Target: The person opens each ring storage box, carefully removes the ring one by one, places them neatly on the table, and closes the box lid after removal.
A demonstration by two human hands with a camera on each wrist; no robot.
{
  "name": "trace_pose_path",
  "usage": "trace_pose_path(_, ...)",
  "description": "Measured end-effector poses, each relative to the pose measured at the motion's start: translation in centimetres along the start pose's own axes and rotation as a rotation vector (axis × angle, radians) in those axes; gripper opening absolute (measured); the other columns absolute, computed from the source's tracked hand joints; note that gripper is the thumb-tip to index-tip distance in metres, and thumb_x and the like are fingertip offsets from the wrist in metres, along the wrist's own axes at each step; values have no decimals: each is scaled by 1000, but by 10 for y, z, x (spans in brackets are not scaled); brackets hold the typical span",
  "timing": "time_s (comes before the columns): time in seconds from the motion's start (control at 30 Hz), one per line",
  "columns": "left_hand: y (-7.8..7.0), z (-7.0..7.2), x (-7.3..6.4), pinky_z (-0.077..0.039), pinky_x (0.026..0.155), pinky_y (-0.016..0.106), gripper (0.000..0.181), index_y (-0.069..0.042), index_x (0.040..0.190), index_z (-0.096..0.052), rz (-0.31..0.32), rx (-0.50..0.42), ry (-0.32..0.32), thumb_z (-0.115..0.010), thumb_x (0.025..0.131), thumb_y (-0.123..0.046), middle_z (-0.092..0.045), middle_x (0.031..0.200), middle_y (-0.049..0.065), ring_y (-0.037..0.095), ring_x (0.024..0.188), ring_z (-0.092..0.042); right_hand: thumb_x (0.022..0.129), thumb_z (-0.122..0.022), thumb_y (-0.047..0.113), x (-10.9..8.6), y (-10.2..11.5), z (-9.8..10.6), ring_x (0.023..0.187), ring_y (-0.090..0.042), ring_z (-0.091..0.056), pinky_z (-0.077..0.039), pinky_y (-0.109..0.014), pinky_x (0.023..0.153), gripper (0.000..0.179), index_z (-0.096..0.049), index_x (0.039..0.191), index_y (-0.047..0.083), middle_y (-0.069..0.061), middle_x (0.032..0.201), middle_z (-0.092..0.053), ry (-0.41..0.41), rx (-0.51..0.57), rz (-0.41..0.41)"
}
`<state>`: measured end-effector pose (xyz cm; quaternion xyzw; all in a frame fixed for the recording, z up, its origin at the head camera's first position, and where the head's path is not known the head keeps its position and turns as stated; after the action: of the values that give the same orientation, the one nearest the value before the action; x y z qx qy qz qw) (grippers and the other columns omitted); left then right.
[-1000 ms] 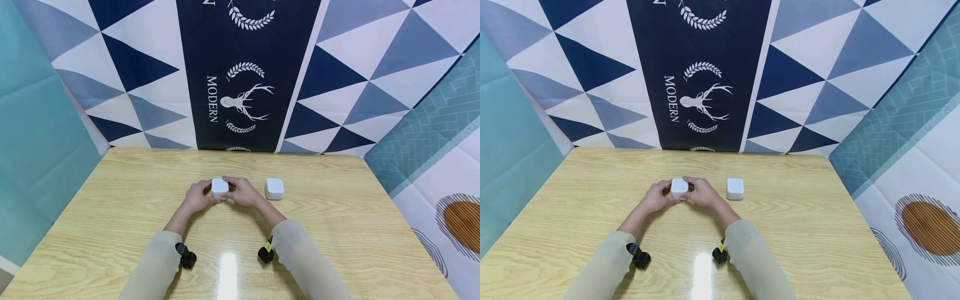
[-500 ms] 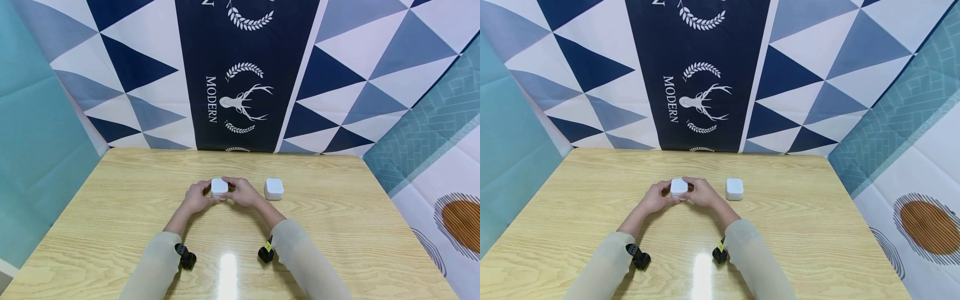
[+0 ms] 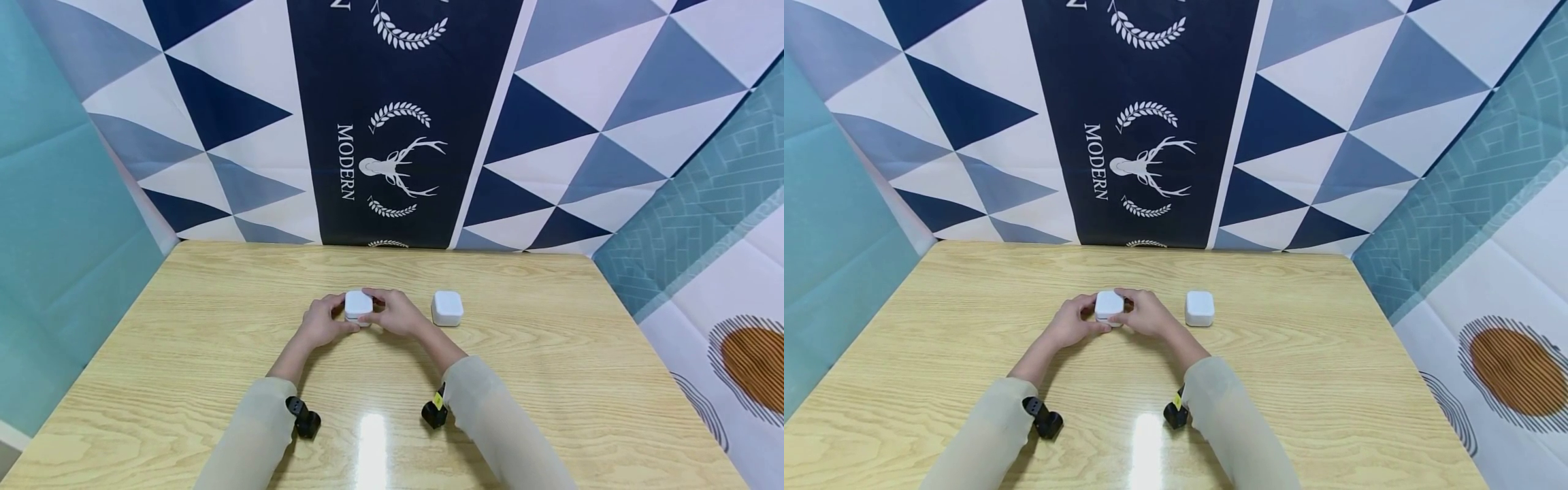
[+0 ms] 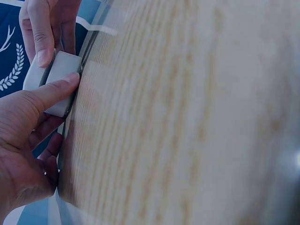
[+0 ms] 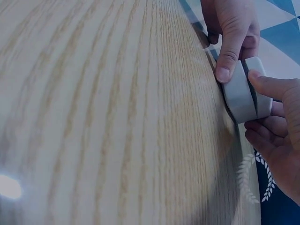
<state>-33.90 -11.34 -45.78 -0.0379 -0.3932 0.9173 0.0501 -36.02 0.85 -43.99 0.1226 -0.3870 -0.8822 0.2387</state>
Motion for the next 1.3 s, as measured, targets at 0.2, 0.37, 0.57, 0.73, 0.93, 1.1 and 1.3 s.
trace_pose_path(0.2, 0, 0, 1, -35, 102, 54, 73, -8, 138, -46, 3, 1, -4, -78, 76, -30, -55, 133, 10, 32, 126, -46, 82, -72, 32, 1, -1, -1, 120, -16, -53, -44, -36, 98, 63, -49, 136, 9, -9, 136, -54, 7, 7, -19)
trace_pose_path(0.37, 0, 1, 1, -35, 101, 54, 73, -7, 138, -47, -2, 0, -10, -78, 76, -30, -56, 132, 11, 32, 125, -47, 81, -73, 31, 3, -2, 0, 122, -16, -52, -43, -36, 100, 63, -50, 136, 10, -8, 136, -54, 3, 2, -24)
trace_pose_path(0.57, 0, 1, 1, -34, 102, 54, 73, -7, 138, -47, -3, -5, -9, -78, 76, -30, -55, 133, 10, 32, 127, -46, 81, -73, 30, 3, -1, 0, 120, -17, -53, -44, -35, 98, 62, -50, 135, 9, -9, 134, -55, -2, 12, -19)
trace_pose_path(0.73, 0, 1, 1, -35, 101, 55, 73, -7, 138, -46, -7, -2, -5, -78, 76, -30, -55, 132, 10, 33, 126, -46, 82, -72, 30, 2, -1, -1, 120, -17, -54, -45, -35, 98, 62, -50, 136, 8, -10, 134, -55, 4, 23, -21)
trace_pose_path(0.93, -1, 1, 0, -35, 101, 54, 73, -8, 138, -46, -5, -3, 0, -77, 77, -31, -55, 133, 10, 33, 126, -46, 82, -72, 28, 2, -1, 0, 121, -18, -53, -45, -35, 98, 61, -50, 136, 7, -10, 134, -55, 6, 28, -20)
trace_pose_path(1.1, -1, 1, 0, -34, 101, 55, 72, -8, 138, -46, 0, 8, 6, -77, 77, -31, -54, 134, 11, 34, 127, -45, 82, -72, 26, 2, 0, 0, 120, -19, -55, -46, -35, 98, 61, -50, 135, 5, -12, 134, -55, 1, 36, -8)
trace_pose_path(1.3, -2, 2, -1, -33, 102, 56, 72, -8, 138, -46, 6, 1, 11, -76, 78, -31, -53, 134, 11, 33, 128, -44, 82, -72, 26, 2, 2, 0, 117, -19, -57, -48, -34, 94, 60, -50, 134, 3, -13, 132, -56, -5, 39, 13)
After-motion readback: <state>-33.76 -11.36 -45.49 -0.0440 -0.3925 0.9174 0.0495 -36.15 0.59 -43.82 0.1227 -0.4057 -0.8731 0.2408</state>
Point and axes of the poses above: each hand's wrist, its own x-axis towards the middle knuckle, its own z-axis out of the back of the hand, y = z × x, the point moved 10 cm from there along x, towards the middle knuckle
